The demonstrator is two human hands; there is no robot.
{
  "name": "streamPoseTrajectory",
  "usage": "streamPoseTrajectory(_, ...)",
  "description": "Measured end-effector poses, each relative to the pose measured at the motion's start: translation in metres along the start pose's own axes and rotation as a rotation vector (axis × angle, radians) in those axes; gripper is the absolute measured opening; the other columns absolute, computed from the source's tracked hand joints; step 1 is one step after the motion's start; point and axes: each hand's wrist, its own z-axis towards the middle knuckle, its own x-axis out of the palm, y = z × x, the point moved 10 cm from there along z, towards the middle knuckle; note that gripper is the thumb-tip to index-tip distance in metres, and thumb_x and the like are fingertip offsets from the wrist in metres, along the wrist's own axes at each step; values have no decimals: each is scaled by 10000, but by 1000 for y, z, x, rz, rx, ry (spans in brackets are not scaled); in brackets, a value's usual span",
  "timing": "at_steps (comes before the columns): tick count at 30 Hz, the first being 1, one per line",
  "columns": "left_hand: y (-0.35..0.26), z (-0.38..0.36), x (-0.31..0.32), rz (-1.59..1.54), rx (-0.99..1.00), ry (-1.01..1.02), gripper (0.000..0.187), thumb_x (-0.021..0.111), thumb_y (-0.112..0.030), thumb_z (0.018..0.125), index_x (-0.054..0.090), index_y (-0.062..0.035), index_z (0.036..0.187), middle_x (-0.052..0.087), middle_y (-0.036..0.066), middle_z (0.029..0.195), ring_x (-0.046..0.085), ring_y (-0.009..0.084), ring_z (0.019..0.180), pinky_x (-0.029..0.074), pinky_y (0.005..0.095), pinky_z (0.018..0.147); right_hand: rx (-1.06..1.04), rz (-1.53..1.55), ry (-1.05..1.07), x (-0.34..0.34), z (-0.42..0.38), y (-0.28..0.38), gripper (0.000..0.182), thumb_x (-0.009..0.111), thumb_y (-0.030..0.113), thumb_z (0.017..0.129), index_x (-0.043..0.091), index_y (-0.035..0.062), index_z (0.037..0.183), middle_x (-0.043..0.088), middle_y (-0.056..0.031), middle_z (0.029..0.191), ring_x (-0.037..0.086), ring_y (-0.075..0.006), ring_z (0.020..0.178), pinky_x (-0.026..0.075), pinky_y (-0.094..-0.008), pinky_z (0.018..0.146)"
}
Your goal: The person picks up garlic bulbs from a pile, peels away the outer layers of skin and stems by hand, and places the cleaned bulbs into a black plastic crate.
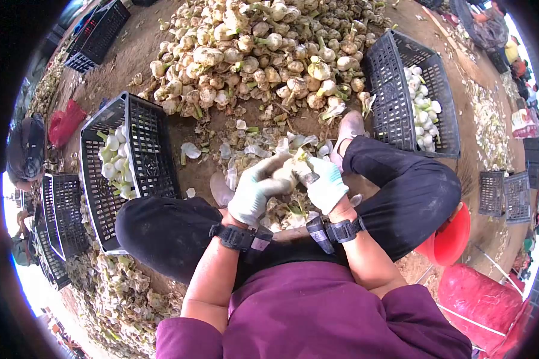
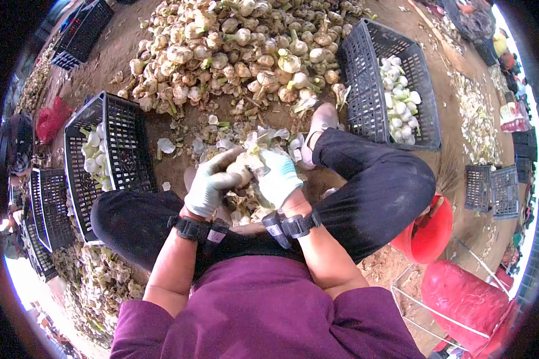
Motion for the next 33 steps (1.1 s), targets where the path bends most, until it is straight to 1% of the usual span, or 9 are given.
streamPoseTrajectory(7, 0, 5, 6, 29, 58, -74, 534, 614, -215, 746, 370, 3, 1167, 538, 90, 894, 558, 153, 653, 477, 247, 517, 132, 215, -195, -11, 1, -15, 174, 499, 116, 765, 567, 0, 876, 573, -163, 789, 548, -310, 722, 431, -340, 652)
streamPoseTrajectory(9, -27, 0, 6, 486, 542, -170, 578, 663, -180, 703, 373, -6, 1171, 530, 73, 917, 547, 136, 692, 469, 231, 531, 218, 169, -165, -10, -1, -17, 174, 500, 110, 764, 568, -2, 879, 573, -162, 797, 548, -309, 734, 431, -344, 660)
streamPoseTrajectory(13, -2, 8, -3, -165, 135, -74, 478, 535, -278, 807, 371, -12, 1168, 550, 69, 860, 537, 114, 598, 414, 196, 446, 115, 146, -160, -4, -7, -16, 171, 505, 102, 767, 579, 5, 887, 581, -159, 818, 536, -298, 775, 417, -347, 707)
streamPoseTrajectory(18, 29, 16, -14, -308, -236, -46, 367, 420, -431, 836, 542, -85, 848, 533, 43, 596, 474, 139, 425, 334, 230, 340, 162, 401, -44, 0, -5, -12, 207, 522, 130, 766, 584, -1, 915, 586, -166, 817, 540, -296, 761, 418, -337, 703)
streamPoseTrajectory(21, 30, 23, -39, 11, -195, -295, 362, 420, -415, 839, 522, -71, 888, 537, 39, 630, 479, 138, 430, 348, 241, 340, 216, 415, -62, 0, -6, -20, 203, 521, 126, 764, 583, -11, 901, 590, -163, 799, 548, -289, 734, 424, -333, 691)
streamPoseTrajectory(23, -8, 24, -29, 229, 255, -208, 404, 521, -250, 818, 414, 13, 1106, 494, 101, 979, 555, 155, 675, 466, 234, 457, 129, 178, -127, -16, -8, -10, 211, 520, 136, 768, 574, 1, 921, 587, -155, 821, 546, -273, 766, 427, -323, 693)
streamPoseTrajectory(25, -9, 20, -28, 184, 317, -229, 373, 537, -183, 809, 419, 8, 1106, 512, 94, 963, 556, 152, 701, 480, 240, 501, 156, 124, -167, -4, -24, -35, 215, 531, 160, 773, 569, 51, 955, 574, -118, 873, 543, -233, 802, 432, -300, 697)
streamPoseTrajectory(28, 9, 27, -32, -188, 153, -179, 351, 529, -151, 811, 423, 10, 1105, 524, 86, 956, 558, 149, 733, 484, 242, 520, -189, -412, -118, 15, -27, -25, 200, 539, 208, 778, 572, 137, 962, 540, -48, 934, 541, -175, 814, 452, -242, 611)
streamPoseTrajectory(33, 2, 24, -19, -42, 223, -159, 442, 573, -69, 756, 402, 18, 1154, 535, 77, 962, 555, 142, 776, 479, 226, 563, -62, -475, -206, 5, -27, -31, 180, 508, 225, 804, 572, 119, 935, 557, -18, 840, 536, -153, 638, 428, -233, 509)
